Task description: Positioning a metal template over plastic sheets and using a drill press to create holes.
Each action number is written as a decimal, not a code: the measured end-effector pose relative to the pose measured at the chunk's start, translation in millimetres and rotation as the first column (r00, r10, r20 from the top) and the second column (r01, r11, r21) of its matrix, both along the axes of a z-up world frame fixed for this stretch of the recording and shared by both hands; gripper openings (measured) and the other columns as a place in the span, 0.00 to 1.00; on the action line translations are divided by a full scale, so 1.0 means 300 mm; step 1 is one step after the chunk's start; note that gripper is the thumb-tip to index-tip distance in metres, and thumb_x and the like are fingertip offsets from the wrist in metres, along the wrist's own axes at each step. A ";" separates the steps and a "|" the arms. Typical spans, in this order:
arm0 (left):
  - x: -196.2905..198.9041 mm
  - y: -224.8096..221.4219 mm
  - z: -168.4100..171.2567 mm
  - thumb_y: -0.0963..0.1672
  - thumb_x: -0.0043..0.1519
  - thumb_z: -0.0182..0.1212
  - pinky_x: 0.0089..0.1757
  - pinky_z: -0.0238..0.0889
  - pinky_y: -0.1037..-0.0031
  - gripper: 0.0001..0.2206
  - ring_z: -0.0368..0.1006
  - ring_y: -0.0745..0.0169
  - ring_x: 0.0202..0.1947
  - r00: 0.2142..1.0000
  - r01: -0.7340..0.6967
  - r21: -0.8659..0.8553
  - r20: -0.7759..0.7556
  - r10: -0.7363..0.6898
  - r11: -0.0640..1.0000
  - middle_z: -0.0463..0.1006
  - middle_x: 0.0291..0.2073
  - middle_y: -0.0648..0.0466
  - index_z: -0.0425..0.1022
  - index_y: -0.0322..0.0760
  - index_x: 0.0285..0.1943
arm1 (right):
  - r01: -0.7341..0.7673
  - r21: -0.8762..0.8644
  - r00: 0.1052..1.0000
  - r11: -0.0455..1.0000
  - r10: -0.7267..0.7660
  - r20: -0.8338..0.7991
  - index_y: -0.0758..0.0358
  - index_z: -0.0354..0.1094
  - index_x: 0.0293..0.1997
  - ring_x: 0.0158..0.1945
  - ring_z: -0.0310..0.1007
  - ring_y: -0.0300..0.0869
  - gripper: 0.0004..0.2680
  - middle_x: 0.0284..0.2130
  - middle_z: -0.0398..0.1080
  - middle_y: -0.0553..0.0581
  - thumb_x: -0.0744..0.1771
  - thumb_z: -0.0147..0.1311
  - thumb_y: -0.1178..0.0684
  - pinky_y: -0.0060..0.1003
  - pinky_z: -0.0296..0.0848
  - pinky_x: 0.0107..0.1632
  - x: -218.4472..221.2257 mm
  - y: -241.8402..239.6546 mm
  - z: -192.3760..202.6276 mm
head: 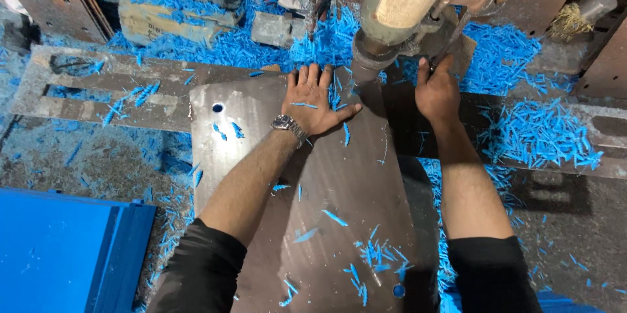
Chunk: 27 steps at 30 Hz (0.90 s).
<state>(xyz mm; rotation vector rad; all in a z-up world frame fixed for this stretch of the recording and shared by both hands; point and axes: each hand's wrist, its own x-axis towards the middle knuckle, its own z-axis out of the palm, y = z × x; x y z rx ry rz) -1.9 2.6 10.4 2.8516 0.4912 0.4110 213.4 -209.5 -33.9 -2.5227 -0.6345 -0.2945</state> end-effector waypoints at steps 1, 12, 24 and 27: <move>-0.002 -0.003 0.001 0.71 0.51 0.51 0.62 0.42 0.50 0.49 0.58 0.43 0.61 1.000 0.000 -0.005 -0.001 0.000 1.000 0.65 0.56 0.41 0.60 0.37 0.69 | 0.000 -0.005 1.000 1.000 0.000 -0.001 0.69 0.49 0.67 0.39 0.78 0.71 0.21 0.29 0.74 0.80 0.76 0.39 0.36 0.61 0.76 0.40 -0.011 -0.004 -0.003; -0.003 -0.002 0.011 0.70 0.52 0.53 0.61 0.45 0.50 0.49 0.60 0.41 0.60 1.000 0.004 -0.016 0.021 -0.004 1.000 0.64 0.57 0.40 0.60 0.35 0.70 | 0.026 -0.068 0.999 0.997 -0.025 0.021 0.70 0.50 0.67 0.42 0.78 0.72 0.23 0.33 0.74 0.82 0.76 0.41 0.36 0.63 0.75 0.43 0.083 0.020 -0.039; -0.002 -0.001 0.014 0.72 0.52 0.45 0.62 0.42 0.50 0.51 0.58 0.40 0.62 0.999 -0.002 0.004 -0.050 0.002 1.000 0.64 0.60 0.40 0.59 0.35 0.71 | -0.006 -0.122 0.999 0.992 0.011 0.033 0.80 0.49 0.69 0.43 0.77 0.73 0.25 0.35 0.73 0.86 0.77 0.40 0.39 0.62 0.75 0.44 0.053 0.033 0.060; 0.002 -0.008 0.014 0.71 0.50 0.50 0.63 0.42 0.50 0.51 0.59 0.39 0.62 1.000 -0.022 -0.016 0.000 0.022 1.000 0.66 0.60 0.39 0.60 0.35 0.71 | 0.024 -0.109 0.992 0.994 -0.010 0.128 0.74 0.47 0.71 0.42 0.79 0.69 0.25 0.35 0.75 0.80 0.76 0.44 0.38 0.58 0.77 0.43 0.143 0.075 -0.002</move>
